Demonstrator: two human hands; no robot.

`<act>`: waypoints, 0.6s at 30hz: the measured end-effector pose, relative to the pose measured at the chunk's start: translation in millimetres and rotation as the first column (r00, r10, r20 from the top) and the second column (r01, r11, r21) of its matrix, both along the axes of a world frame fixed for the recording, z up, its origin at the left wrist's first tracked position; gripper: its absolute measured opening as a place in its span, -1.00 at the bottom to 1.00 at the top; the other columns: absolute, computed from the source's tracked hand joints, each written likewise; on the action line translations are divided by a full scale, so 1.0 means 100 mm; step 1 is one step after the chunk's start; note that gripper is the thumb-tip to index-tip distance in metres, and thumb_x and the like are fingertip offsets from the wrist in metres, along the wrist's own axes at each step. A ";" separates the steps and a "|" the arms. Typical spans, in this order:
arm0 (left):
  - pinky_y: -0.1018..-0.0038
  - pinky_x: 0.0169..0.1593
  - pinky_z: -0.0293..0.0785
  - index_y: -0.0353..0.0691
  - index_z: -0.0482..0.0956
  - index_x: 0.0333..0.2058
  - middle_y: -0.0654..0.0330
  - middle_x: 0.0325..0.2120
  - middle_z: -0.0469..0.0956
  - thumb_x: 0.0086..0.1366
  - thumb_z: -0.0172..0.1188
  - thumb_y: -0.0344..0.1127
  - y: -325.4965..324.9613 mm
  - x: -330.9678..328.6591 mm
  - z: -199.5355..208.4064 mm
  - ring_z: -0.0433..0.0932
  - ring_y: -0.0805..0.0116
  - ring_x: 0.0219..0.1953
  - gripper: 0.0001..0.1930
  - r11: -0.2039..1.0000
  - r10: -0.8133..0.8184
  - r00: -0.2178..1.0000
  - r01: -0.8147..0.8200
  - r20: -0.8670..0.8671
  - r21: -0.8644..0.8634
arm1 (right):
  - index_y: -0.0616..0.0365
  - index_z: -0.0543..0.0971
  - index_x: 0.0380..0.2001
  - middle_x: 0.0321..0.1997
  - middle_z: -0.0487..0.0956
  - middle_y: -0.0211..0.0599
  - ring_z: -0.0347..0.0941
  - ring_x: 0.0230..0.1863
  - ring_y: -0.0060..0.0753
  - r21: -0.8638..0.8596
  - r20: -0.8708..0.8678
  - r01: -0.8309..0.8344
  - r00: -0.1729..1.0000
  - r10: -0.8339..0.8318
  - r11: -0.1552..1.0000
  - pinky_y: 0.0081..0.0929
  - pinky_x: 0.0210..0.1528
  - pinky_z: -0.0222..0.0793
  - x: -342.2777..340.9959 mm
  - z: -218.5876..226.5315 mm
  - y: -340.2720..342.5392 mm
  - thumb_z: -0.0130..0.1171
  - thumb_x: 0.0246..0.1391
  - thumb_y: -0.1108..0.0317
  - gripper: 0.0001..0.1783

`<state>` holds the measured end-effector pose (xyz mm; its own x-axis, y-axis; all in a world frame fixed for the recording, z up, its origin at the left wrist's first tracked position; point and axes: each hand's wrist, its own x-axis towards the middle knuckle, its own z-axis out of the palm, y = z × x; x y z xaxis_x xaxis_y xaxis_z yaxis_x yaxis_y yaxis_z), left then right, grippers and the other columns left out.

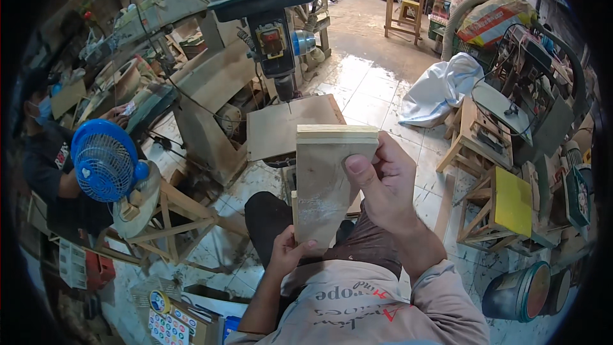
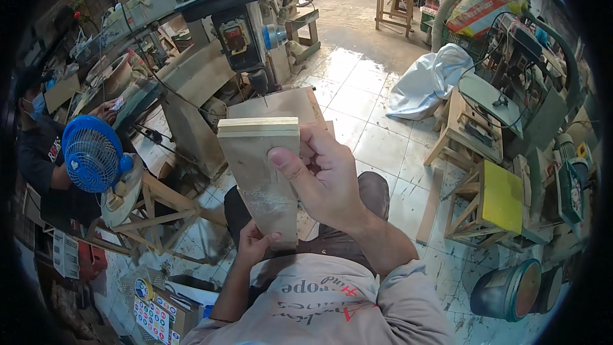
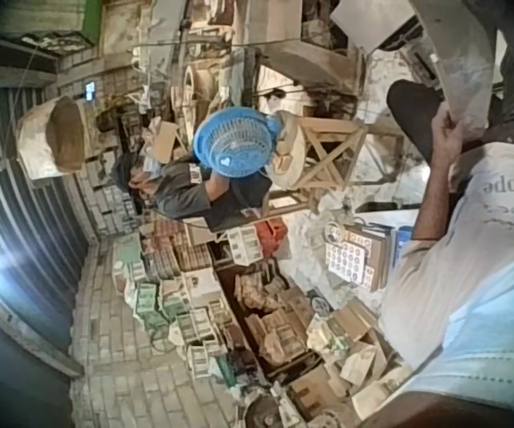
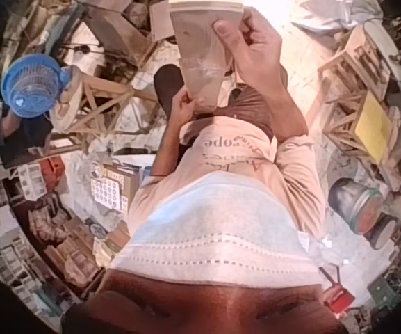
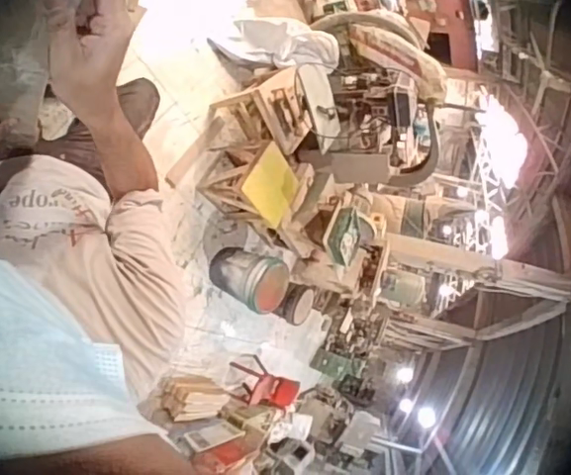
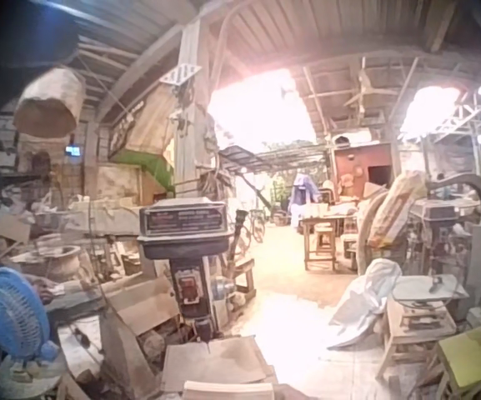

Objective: The person sits on the floor in a workshop, handling wooden planks and smaller pieces. They align the pieces, inspect the edges, and then use a bench drill press to drill holes into the wood. The person adjusts the wood position and operates the drill lever to complete the drilling.

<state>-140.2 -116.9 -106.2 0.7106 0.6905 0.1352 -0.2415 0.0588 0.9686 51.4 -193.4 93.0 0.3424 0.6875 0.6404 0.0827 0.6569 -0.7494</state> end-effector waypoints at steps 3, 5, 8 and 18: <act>0.58 -0.14 0.41 -0.29 0.49 -0.21 0.26 -0.31 0.55 0.17 0.29 -0.50 -0.01 -0.01 -0.02 0.48 0.57 -0.23 -0.78 1.000 0.023 1.000 -0.023 0.006 0.012 | 0.36 0.43 -0.03 -0.19 0.59 -0.26 0.48 -0.18 -0.66 0.027 -0.059 0.003 0.998 -0.001 1.000 -0.69 -0.15 0.40 -0.01 -0.01 0.02 0.12 0.23 0.32 -0.66; 0.59 -0.18 0.40 -0.30 0.50 -0.21 0.27 -0.33 0.55 0.17 0.30 -0.47 0.00 -0.02 -0.03 0.46 0.60 -0.26 -0.78 0.999 0.035 0.999 -0.034 -0.018 0.033 | 0.34 0.44 -0.06 -0.18 0.58 -0.28 0.47 -0.17 -0.67 0.046 -0.104 0.029 0.994 -0.024 0.998 -0.68 -0.14 0.39 -0.02 0.01 0.05 0.11 0.24 0.30 -0.67; 0.63 -0.27 0.38 -0.32 0.53 -0.21 0.30 -0.40 0.54 0.18 0.32 -0.41 0.04 -0.05 0.09 0.43 0.65 -0.34 -0.78 0.994 0.022 0.990 -0.007 -0.138 0.110 | 0.32 0.44 -0.06 -0.17 0.57 -0.28 0.47 -0.19 -0.63 0.091 -0.274 0.174 0.951 -0.143 0.981 -0.67 -0.13 0.40 0.19 -0.02 0.20 0.11 0.24 0.26 -0.66; 0.53 -0.37 0.43 -0.26 0.59 -0.22 0.14 -0.48 0.59 0.18 0.28 -0.35 0.25 -0.35 0.76 0.55 0.44 -0.48 -0.80 0.835 0.289 0.884 -0.046 -0.367 0.548 | 0.23 0.21 0.25 0.30 0.28 -0.11 0.14 0.34 -0.21 0.298 0.275 0.646 0.647 -0.711 0.703 -0.31 0.37 0.04 0.66 -0.06 0.12 0.30 0.02 0.37 -0.26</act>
